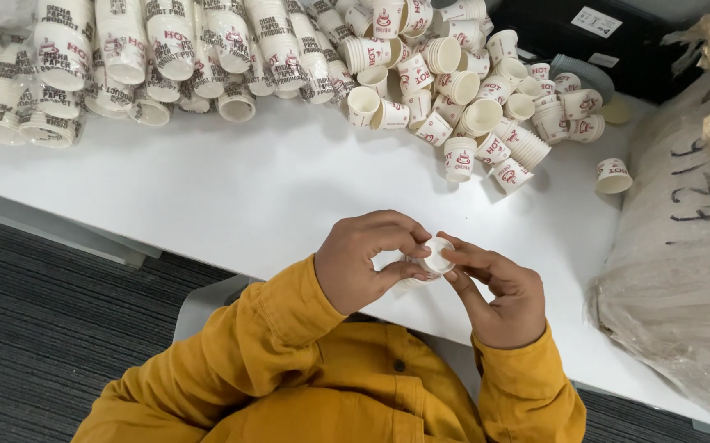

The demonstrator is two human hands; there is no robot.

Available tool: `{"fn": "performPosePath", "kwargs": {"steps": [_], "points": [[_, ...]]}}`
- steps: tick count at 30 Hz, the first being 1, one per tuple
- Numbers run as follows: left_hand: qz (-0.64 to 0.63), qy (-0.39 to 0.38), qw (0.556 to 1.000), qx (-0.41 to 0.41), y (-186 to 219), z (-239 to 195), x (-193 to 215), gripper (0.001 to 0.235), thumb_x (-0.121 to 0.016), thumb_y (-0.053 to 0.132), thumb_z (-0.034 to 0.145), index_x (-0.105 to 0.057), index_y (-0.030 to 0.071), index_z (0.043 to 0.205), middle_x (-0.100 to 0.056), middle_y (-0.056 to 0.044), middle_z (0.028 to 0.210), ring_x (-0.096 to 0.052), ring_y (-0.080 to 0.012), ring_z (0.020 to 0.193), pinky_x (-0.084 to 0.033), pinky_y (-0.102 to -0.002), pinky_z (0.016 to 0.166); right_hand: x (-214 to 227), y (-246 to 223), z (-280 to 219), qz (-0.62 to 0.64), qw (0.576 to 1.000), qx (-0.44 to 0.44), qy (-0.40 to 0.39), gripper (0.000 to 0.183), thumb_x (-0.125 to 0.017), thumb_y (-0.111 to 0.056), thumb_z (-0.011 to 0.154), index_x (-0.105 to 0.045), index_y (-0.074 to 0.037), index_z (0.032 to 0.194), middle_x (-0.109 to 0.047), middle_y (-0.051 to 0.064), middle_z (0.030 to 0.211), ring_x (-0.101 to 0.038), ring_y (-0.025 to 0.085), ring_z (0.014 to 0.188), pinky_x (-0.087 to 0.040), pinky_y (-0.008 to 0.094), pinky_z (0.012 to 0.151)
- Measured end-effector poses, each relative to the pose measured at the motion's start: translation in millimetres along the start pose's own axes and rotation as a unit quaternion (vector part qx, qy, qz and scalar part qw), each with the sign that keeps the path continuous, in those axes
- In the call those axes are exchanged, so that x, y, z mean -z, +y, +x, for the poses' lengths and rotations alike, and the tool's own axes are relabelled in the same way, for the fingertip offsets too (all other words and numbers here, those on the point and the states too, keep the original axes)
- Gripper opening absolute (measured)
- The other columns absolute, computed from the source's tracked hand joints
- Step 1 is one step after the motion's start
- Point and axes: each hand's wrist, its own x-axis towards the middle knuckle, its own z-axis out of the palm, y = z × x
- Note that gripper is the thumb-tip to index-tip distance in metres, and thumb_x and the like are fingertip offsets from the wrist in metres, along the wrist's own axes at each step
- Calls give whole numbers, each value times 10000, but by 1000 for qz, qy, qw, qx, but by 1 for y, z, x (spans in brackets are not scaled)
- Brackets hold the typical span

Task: Organizing and handling small paper cups, removing plastic sleeves, and stacking them.

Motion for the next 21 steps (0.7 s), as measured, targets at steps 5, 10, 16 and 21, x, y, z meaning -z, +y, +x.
{"fn": "performPosePath", "kwargs": {"steps": [5,10,16,21], "points": [[22,-23,999,-7,1,-2,3,194,-847,80,811,-703,74,942,-736,-61,1106,-751,-225,963,-614,-309,828,6,4,-1,-3,999,-12,-36,277,-678,138,881,-709,62,1146,-730,224,1255,-693,284,1252,-593,373,1048],[33,-26,998,-47,10,12,23,348,-791,7,751,-726,91,1082,-686,-125,1268,-697,-261,1122,-583,-360,931,24,-17,16,-40,998,-50,-28,360,-636,126,896,-659,57,1248,-720,201,1278,-685,283,1208,-553,360,1037],[56,9,998,28,-54,61,15,391,-780,47,882,-672,117,1251,-736,-78,1256,-736,-238,1154,-583,-384,990,35,53,98,-213,972,-70,69,469,-771,-128,875,-591,30,1279,-685,131,1248,-707,201,968,-591,304,786],[104,-41,987,116,-129,82,-23,602,-817,39,784,-595,135,1335,-652,-95,1316,-690,-257,1111,-570,-389,934,5,94,126,-368,919,-107,88,691,-895,-380,787,-562,8,1252,-707,157,1085,-696,260,885,-558,373,780]]}}
